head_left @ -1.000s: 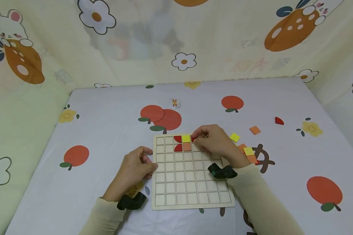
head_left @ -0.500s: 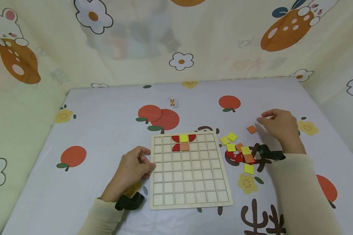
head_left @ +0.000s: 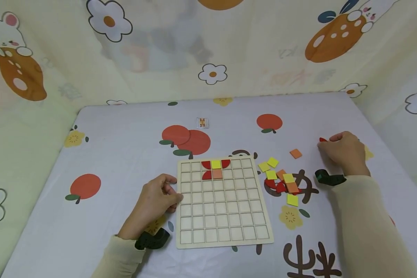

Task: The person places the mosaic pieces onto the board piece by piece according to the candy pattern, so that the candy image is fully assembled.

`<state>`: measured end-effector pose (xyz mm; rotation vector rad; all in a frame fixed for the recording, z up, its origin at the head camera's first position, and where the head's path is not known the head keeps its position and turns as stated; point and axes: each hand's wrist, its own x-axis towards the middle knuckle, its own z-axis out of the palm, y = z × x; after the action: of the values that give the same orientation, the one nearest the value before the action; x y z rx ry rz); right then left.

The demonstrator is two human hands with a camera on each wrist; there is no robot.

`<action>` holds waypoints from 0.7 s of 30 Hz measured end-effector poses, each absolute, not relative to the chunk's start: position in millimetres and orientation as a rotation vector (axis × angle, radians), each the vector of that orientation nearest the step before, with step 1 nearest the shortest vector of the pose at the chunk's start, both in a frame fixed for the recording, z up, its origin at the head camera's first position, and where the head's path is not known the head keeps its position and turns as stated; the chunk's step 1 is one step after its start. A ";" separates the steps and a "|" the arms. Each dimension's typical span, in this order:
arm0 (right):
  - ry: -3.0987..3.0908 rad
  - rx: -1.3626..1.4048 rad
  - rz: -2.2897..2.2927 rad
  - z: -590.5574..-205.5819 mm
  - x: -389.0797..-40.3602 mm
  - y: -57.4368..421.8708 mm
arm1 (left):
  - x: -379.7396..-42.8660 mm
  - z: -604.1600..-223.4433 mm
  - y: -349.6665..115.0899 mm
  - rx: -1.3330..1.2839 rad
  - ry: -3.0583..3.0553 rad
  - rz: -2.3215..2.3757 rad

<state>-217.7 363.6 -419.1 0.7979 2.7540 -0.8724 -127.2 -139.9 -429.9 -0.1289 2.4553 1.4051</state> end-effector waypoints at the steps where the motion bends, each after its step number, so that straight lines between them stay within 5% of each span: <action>1: 2.757 0.781 -0.876 -419.7 -219.3 364.6 | -126.6 -429.5 -140.3 -0.134 2.458 1.402; 21: 2.747 0.616 -1.187 -420.9 -217.0 334.7 | -126.8 -428.3 -140.2 -0.112 2.460 1.408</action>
<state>-217.0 334.7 -420.9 0.6157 2.7466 -1.1866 -126.8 -140.2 -428.3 -0.1124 2.4597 1.4079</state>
